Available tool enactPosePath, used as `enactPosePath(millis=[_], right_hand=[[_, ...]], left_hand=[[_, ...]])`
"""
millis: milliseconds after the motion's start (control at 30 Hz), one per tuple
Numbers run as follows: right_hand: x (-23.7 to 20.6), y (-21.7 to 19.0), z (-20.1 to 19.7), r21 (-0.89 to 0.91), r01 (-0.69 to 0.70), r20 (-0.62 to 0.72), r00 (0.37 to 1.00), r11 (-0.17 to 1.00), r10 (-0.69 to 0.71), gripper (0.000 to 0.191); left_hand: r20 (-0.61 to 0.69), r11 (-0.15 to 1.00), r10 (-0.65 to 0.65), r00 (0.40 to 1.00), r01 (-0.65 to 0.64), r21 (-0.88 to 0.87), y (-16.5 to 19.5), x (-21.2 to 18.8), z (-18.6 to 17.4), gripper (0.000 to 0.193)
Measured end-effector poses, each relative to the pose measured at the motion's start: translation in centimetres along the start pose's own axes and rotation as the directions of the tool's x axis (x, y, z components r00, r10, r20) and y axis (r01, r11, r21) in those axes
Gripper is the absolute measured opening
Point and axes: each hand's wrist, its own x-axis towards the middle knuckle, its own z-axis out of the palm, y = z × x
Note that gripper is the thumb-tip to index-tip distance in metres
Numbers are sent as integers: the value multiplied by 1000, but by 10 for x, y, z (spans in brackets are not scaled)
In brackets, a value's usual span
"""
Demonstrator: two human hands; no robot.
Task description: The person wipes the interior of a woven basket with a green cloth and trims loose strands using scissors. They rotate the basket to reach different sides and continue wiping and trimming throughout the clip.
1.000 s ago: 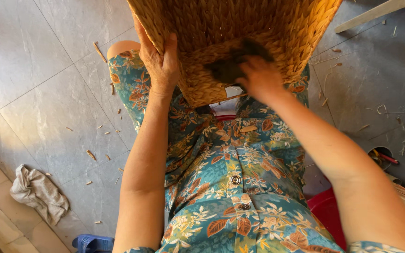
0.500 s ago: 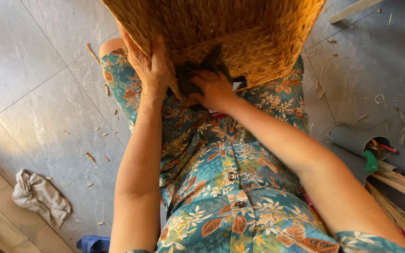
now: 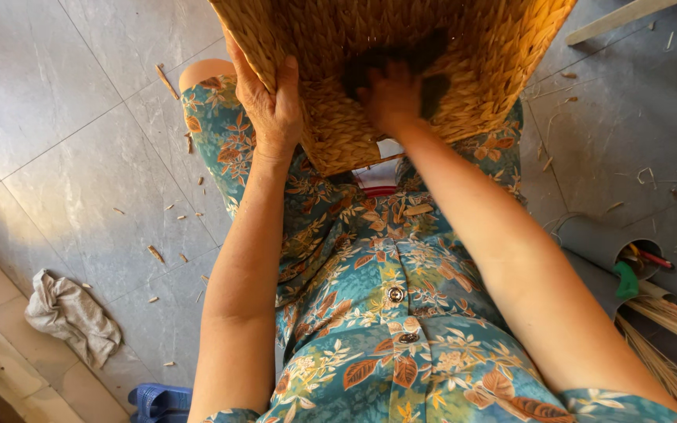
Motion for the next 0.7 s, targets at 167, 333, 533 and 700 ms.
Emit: enactPosePath(millis=[167,333,533,700], right_hand=[[-12,-36,2,6,113,1,994,994,-113,61],[-28,-35,1,166,326,36,941,931,-336,62],[-18,35,-2,90,400,-201,904,912,-377,50],[-16,103,-20,-19,141,-289,947,990,-140,50]], left_hand=[[-4,994,29,1000,-28,107,-1,4,-4,67],[6,997,-59,998,59,-48,1,6,-2,70],[12,999,33,999,-33,-9,4,4,-2,68],[22,1000,2,1000,-1,-30,4,2,0,67]])
